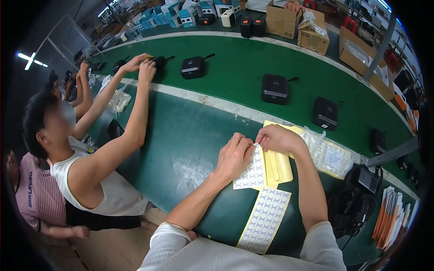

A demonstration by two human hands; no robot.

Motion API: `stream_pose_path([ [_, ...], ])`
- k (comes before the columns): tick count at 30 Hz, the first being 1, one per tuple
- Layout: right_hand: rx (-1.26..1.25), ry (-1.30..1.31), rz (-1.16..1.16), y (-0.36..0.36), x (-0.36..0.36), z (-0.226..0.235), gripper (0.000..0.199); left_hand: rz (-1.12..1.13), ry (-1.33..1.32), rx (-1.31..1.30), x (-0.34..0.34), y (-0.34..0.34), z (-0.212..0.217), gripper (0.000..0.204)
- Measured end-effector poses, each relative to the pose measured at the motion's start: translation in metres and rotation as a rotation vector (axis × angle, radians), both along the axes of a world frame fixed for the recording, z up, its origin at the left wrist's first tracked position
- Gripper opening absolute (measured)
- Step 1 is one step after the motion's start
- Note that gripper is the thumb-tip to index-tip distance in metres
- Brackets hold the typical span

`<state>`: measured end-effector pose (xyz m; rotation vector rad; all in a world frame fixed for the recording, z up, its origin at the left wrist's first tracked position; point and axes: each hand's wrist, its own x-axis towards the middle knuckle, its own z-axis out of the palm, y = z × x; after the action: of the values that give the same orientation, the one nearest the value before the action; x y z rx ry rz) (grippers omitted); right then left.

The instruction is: The person applies identification and warranty stickers to small black electronic devices by hand, peeling the stickers from their yellow backing paper and pressing them onto the devices.

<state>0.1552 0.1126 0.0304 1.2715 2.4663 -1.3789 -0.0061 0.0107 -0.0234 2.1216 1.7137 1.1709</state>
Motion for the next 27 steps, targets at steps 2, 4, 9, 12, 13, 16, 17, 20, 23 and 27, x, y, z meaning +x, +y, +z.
stream_pose_path([
  [2, 0.0, 0.002, 0.008, 0.0, 0.0, 0.0, 0.025, -0.005, -0.001, 0.001, -0.001, 0.0, -0.002, 0.012],
  [4, -0.001, 0.002, 0.011, 0.001, 0.0, -0.003, 0.026, -0.024, 0.007, 0.045, -0.002, 0.001, -0.005, 0.011],
  [9, 0.077, -0.009, -0.019, 0.002, 0.007, -0.013, 0.027, -0.094, -0.018, 0.096, -0.003, 0.005, -0.006, 0.008],
  [12, 0.197, 0.056, -0.061, 0.005, 0.014, -0.007, 0.029, -0.093, -0.116, 0.033, -0.007, 0.005, -0.009, 0.005],
  [13, 0.188, 0.056, -0.133, 0.008, 0.016, -0.002, 0.027, -0.059, -0.179, -0.032, -0.009, 0.006, -0.009, 0.002],
  [16, 0.46, 0.167, -0.386, 0.035, 0.026, 0.001, 0.034, -0.1, -0.78, -0.305, -0.015, 0.023, -0.004, 0.003],
  [17, 0.575, 0.189, -0.409, 0.049, 0.03, -0.002, 0.043, -0.115, -0.852, -0.332, -0.018, 0.031, 0.004, 0.005],
  [20, 0.724, 0.004, -0.418, 0.089, 0.038, -0.003, 0.063, -0.099, -0.977, -0.389, -0.019, 0.059, 0.03, 0.007],
  [23, 0.66, -0.238, -0.312, 0.11, 0.047, 0.004, 0.08, -0.093, -1.067, -0.447, -0.021, 0.074, 0.028, 0.011],
  [27, 0.558, -0.15, -0.184, 0.132, 0.074, 0.002, 0.09, -0.131, -1.095, -0.487, -0.005, 0.089, 0.024, 0.013],
])
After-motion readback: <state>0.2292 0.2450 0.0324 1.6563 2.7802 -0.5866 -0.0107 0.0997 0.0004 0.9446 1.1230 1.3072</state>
